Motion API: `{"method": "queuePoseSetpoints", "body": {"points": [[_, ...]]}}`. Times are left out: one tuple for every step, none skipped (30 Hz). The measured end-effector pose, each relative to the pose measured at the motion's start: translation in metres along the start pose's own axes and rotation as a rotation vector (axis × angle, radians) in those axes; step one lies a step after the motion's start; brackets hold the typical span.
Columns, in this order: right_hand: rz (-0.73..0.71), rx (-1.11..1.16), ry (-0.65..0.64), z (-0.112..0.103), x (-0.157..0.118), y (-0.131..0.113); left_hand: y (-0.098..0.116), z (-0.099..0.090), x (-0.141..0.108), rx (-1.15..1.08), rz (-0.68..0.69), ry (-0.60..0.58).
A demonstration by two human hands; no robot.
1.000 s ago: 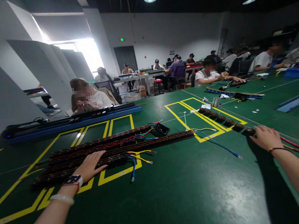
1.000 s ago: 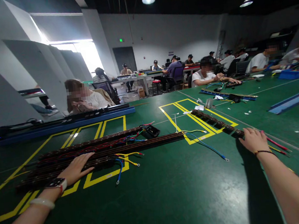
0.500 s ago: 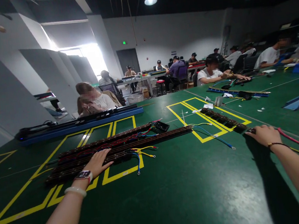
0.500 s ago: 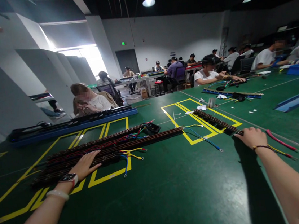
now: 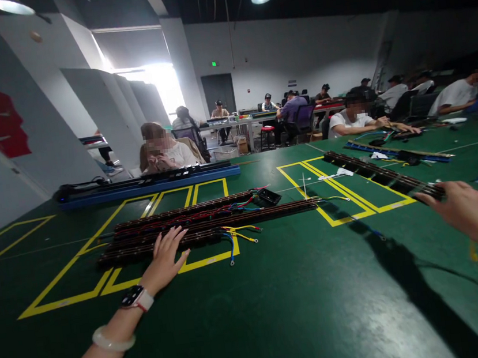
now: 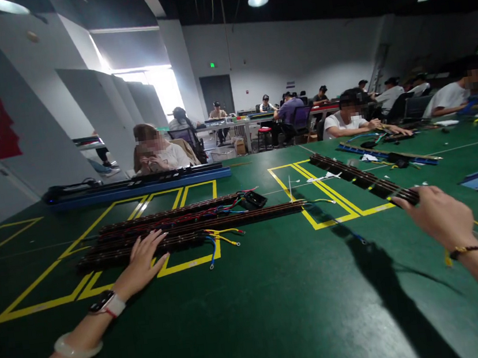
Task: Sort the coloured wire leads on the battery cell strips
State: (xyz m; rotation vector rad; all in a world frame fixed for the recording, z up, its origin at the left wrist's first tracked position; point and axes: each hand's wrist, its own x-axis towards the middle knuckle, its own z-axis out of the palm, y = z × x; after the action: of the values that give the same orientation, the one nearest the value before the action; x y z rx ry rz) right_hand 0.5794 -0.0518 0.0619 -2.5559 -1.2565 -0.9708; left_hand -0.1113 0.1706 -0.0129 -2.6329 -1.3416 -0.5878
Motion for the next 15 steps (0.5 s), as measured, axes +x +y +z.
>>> {"method": "queuePoseSetpoints", "body": {"points": [[-0.014,0.052,0.005,-0.010,-0.005,-0.014,0.017,-0.004,-0.007,-0.042,0.021,0.018],[-0.056,0.104,0.025,-0.020,-0.011,-0.032,0.036,-0.008,-0.014,-0.089,0.045,0.034],[-0.118,0.155,0.059,-0.029,-0.018,-0.052,0.056,-0.012,-0.019,-0.142,0.078,0.050],[-0.183,0.202,0.102,-0.039,-0.026,-0.075,0.077,-0.016,-0.025,-0.199,0.112,0.064],[-0.256,0.250,0.133,-0.048,-0.034,-0.100,0.099,-0.019,-0.030,-0.263,0.166,0.067],[-0.320,0.306,0.155,-0.056,-0.044,-0.126,0.120,-0.022,-0.034,-0.331,0.240,0.058],[-0.390,0.370,0.161,-0.064,-0.055,-0.154,0.139,-0.023,-0.038,-0.400,0.320,0.045],[-0.459,0.442,0.149,-0.072,-0.067,-0.181,0.157,-0.024,-0.042,-0.468,0.400,0.036],[-0.504,0.510,0.123,-0.078,-0.079,-0.208,0.173,-0.025,-0.046,-0.523,0.466,0.022],[-0.553,0.572,0.072,-0.085,-0.092,-0.234,0.187,-0.025,-0.050,-0.561,0.529,0.008],[-0.602,0.632,0.023,-0.091,-0.104,-0.259,0.199,-0.025,-0.053,-0.578,0.584,-0.011],[-0.651,0.681,-0.033,-0.097,-0.116,-0.282,0.208,-0.025,-0.057,-0.592,0.631,-0.021],[-0.683,0.713,-0.088,-0.103,-0.128,-0.303,0.215,-0.025,-0.060,-0.597,0.689,-0.046],[-0.713,0.734,-0.133,-0.108,-0.138,-0.321,0.220,-0.025,-0.063,-0.596,0.738,-0.070],[-0.751,0.752,-0.170,-0.113,-0.147,-0.338,0.224,-0.024,-0.066,-0.591,0.778,-0.085]]}}
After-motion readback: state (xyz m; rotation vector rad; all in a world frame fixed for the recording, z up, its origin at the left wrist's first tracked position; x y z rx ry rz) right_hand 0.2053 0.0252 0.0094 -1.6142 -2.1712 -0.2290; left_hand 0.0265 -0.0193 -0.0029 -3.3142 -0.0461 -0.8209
